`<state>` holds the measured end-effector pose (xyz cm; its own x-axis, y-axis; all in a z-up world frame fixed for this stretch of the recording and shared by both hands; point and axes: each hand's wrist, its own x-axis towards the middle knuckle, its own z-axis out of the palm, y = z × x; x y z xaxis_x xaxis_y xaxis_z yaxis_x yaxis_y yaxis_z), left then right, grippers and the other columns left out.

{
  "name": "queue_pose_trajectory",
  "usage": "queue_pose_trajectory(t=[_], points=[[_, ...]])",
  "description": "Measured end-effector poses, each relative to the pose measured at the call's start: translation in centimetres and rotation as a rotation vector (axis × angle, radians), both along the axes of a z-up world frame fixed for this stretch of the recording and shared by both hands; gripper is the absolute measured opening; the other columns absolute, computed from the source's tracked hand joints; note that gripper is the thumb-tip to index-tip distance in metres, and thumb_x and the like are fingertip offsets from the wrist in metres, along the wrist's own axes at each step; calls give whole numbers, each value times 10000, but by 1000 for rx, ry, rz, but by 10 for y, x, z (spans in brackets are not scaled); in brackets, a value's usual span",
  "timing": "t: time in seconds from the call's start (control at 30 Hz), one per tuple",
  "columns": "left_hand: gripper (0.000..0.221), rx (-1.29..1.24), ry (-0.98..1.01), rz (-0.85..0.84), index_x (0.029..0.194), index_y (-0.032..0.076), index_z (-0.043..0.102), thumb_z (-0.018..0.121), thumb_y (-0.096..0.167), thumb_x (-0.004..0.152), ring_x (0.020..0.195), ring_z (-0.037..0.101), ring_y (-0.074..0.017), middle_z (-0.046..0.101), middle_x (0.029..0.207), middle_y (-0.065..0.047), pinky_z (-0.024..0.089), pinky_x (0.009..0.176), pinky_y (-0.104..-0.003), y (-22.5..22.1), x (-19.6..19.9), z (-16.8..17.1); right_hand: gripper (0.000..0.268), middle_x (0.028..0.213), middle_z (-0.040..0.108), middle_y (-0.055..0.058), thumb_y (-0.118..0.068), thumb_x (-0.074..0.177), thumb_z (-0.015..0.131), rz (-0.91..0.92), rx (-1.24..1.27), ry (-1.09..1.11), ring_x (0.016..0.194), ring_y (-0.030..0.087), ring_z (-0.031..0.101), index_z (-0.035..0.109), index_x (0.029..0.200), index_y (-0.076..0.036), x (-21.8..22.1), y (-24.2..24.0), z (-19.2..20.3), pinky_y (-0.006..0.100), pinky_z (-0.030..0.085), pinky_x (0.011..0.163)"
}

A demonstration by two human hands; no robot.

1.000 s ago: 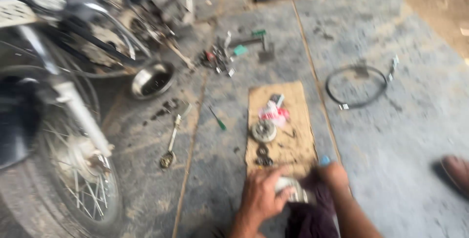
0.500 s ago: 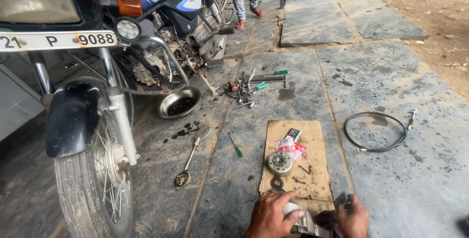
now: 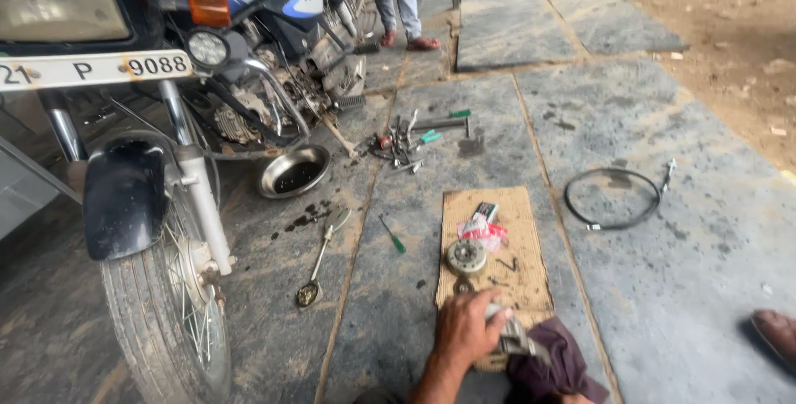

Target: Cleaning and filing the inside of a motorcycle engine casing or cover.

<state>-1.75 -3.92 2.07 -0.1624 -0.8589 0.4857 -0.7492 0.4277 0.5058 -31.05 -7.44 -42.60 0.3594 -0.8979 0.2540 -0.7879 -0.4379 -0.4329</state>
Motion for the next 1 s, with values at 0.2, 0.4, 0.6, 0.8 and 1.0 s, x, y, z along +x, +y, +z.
queue_pose_trajectory(t=[0.2, 0.4, 0.6, 0.8, 1.0], points=[[386, 113, 167, 112, 1239, 42, 694, 735, 252, 918, 933, 752, -344, 767, 1097, -175, 601, 828, -462, 3, 17, -3, 351, 966, 741, 197, -171, 804, 646, 142, 45, 49, 829, 331, 723, 695, 1151, -137, -8, -16, 48, 443, 580, 724], [325, 47, 127, 110, 1152, 72, 705, 762, 207, 861, 911, 717, -421, 752, 1007, -197, 570, 784, -500, 12, 15, 6, 220, 891, 735, 217, -136, 793, 699, 229, 284, 116, 765, 361, 699, 752, 1003, -92, -39, -30, 193, 470, 558, 694], [300, -145, 93, 84, 1204, 82, 700, 718, 254, 959, 975, 740, -375, 768, 1068, -166, 565, 864, -479, 15, 4, -6, 205, 972, 808, 123, -134, 893, 712, 0, 512, -223, 829, 207, 751, 803, 1076, -136, -14, 13, 384, 387, 588, 743], [323, -125, 76, 127, 1201, 63, 713, 722, 277, 960, 965, 749, -358, 782, 1026, -139, 538, 866, -494, 21, 12, -1, 244, 1003, 794, 101, -111, 869, 719, 162, 560, 0, 837, 227, 757, 780, 1099, -161, -7, 34, 331, 375, 604, 774], [320, -88, 142, 121, 1174, 35, 712, 745, 231, 924, 894, 748, -357, 770, 993, -161, 570, 765, -471, 22, 19, 11, 324, 985, 802, 80, -84, 785, 693, 567, 728, 337, 895, 248, 769, 810, 1072, -177, -13, 36, 331, 380, 598, 803]])
